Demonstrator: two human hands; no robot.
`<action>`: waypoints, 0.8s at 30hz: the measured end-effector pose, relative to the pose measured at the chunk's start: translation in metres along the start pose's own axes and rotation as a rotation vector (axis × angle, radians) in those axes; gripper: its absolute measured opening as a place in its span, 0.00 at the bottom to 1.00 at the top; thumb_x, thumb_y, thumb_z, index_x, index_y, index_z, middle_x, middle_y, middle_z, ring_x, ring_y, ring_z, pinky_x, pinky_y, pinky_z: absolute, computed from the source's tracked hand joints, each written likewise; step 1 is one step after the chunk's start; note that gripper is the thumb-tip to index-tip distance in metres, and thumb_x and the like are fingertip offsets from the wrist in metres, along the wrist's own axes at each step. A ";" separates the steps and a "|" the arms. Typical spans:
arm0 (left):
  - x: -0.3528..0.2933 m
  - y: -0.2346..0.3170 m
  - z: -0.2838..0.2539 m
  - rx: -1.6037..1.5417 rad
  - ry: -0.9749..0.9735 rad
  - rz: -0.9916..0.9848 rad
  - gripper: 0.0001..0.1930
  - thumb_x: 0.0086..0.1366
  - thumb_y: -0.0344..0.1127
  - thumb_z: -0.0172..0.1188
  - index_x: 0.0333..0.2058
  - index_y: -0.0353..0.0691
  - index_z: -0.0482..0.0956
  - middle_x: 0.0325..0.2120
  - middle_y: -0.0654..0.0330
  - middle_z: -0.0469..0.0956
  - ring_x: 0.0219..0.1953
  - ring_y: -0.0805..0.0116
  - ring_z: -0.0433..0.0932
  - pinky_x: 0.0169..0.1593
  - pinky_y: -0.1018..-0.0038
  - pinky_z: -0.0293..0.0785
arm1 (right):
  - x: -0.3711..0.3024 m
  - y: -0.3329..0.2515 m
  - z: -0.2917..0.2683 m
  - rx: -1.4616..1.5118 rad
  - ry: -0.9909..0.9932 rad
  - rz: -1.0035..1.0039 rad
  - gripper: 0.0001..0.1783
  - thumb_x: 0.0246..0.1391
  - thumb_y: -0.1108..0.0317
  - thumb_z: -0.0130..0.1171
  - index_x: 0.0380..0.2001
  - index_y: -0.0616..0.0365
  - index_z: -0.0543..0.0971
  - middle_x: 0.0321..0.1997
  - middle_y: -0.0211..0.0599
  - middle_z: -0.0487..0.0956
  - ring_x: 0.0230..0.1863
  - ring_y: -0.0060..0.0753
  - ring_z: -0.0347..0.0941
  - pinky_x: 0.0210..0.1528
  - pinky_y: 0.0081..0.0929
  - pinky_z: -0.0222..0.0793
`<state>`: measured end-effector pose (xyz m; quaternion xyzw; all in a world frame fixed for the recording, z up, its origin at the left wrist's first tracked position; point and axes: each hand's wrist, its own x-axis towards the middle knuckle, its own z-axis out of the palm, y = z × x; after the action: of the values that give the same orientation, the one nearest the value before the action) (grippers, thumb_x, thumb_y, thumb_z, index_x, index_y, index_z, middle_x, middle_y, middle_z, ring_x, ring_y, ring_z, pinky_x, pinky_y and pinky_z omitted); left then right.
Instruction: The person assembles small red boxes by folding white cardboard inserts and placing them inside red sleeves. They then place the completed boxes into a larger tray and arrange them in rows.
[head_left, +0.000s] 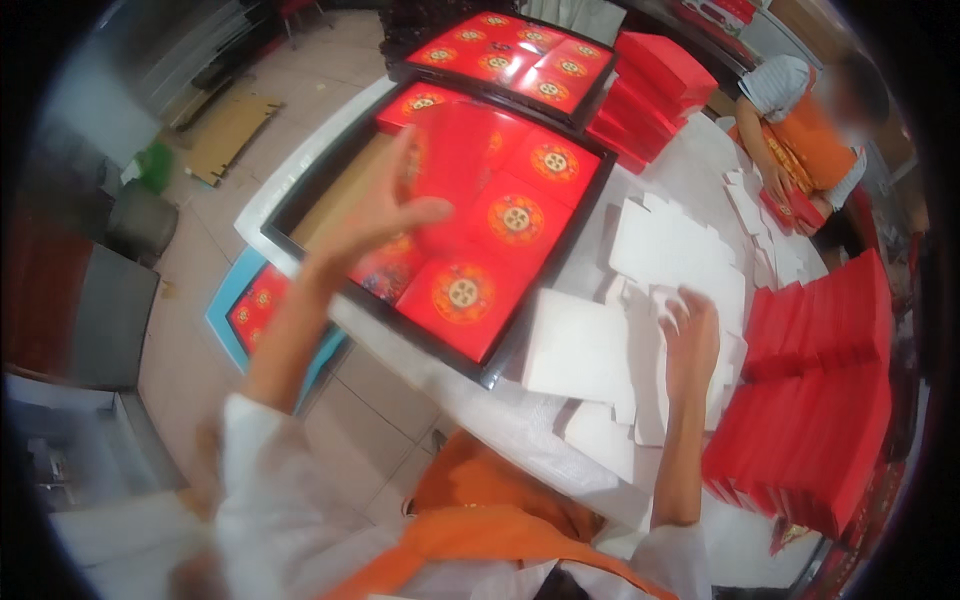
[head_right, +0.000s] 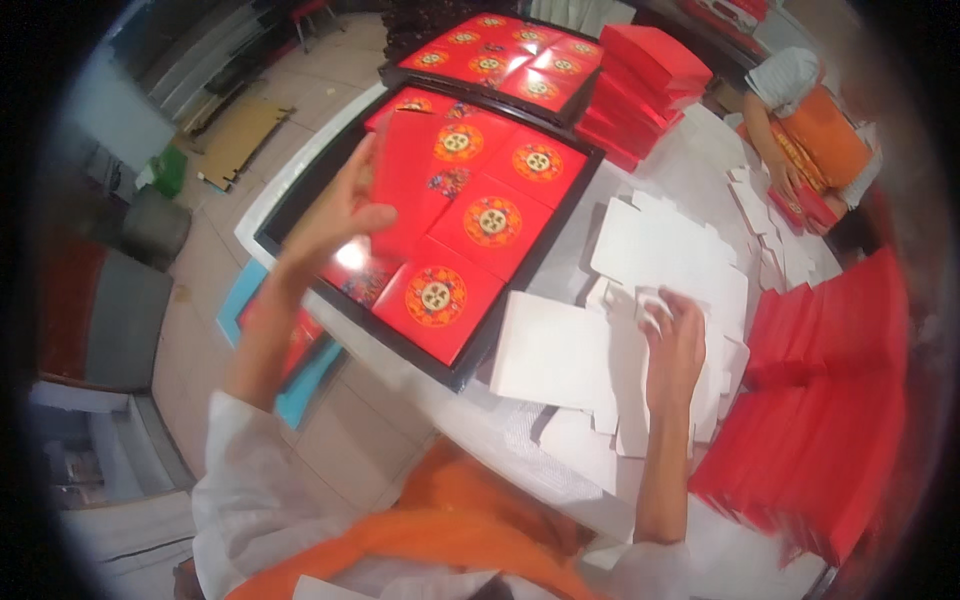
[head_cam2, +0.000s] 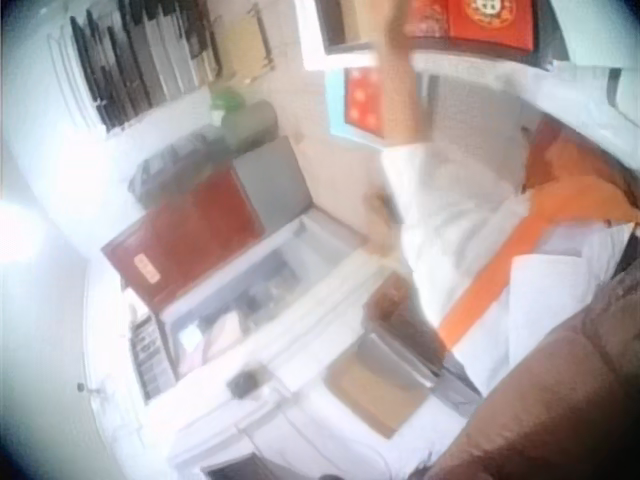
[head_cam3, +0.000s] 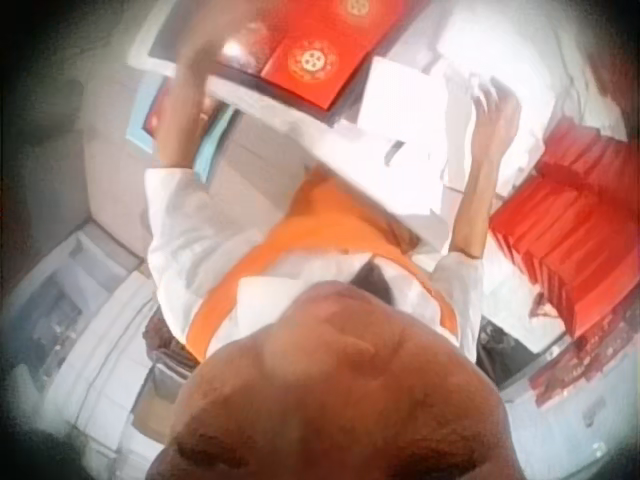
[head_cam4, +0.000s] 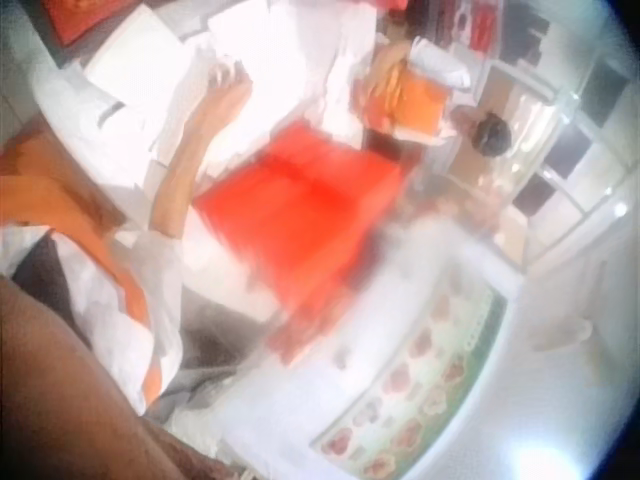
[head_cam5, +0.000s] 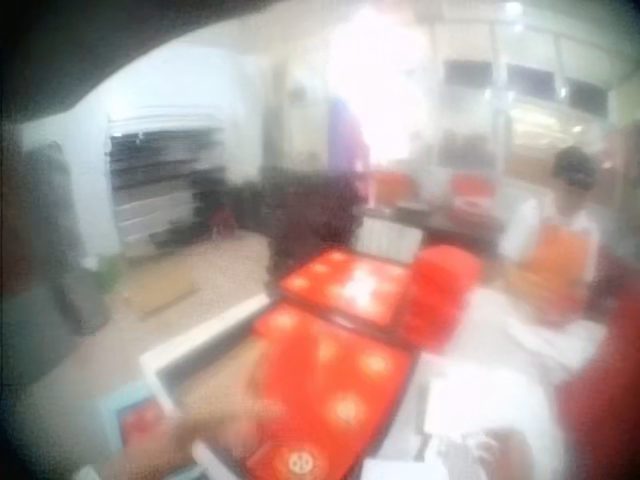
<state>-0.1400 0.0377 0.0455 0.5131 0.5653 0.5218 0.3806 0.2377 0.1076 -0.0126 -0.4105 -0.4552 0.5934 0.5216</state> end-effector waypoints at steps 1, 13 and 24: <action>0.016 -0.013 -0.033 0.449 0.145 -0.033 0.57 0.36 0.51 0.69 0.61 0.38 0.44 0.60 0.42 0.44 0.61 0.52 0.49 0.60 0.66 0.52 | -0.003 0.004 -0.004 0.005 0.044 0.038 0.15 0.59 0.63 0.41 0.46 0.59 0.65 0.49 0.40 0.65 0.46 0.33 0.65 0.44 0.27 0.63; 0.080 -0.072 -0.090 1.419 0.133 -0.489 0.55 0.29 0.62 0.64 0.60 0.58 0.52 0.60 0.45 0.45 0.58 0.32 0.46 0.58 0.49 0.50 | -0.015 0.043 -0.031 0.072 0.070 0.071 0.09 0.60 0.65 0.42 0.37 0.58 0.68 0.33 0.32 0.72 0.31 0.21 0.66 0.33 0.18 0.63; 0.077 -0.176 -0.114 1.071 0.544 -0.074 0.42 0.46 0.54 0.62 0.56 0.40 0.56 0.57 0.38 0.48 0.61 0.46 0.45 0.60 0.57 0.50 | -0.012 0.045 -0.031 0.092 0.049 0.077 0.07 0.60 0.68 0.42 0.36 0.58 0.68 0.32 0.32 0.72 0.30 0.20 0.66 0.34 0.17 0.63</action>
<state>-0.2964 0.1026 -0.1003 0.4614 0.8442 0.2635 -0.0711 0.2577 0.0975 -0.0642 -0.4177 -0.3984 0.6233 0.5276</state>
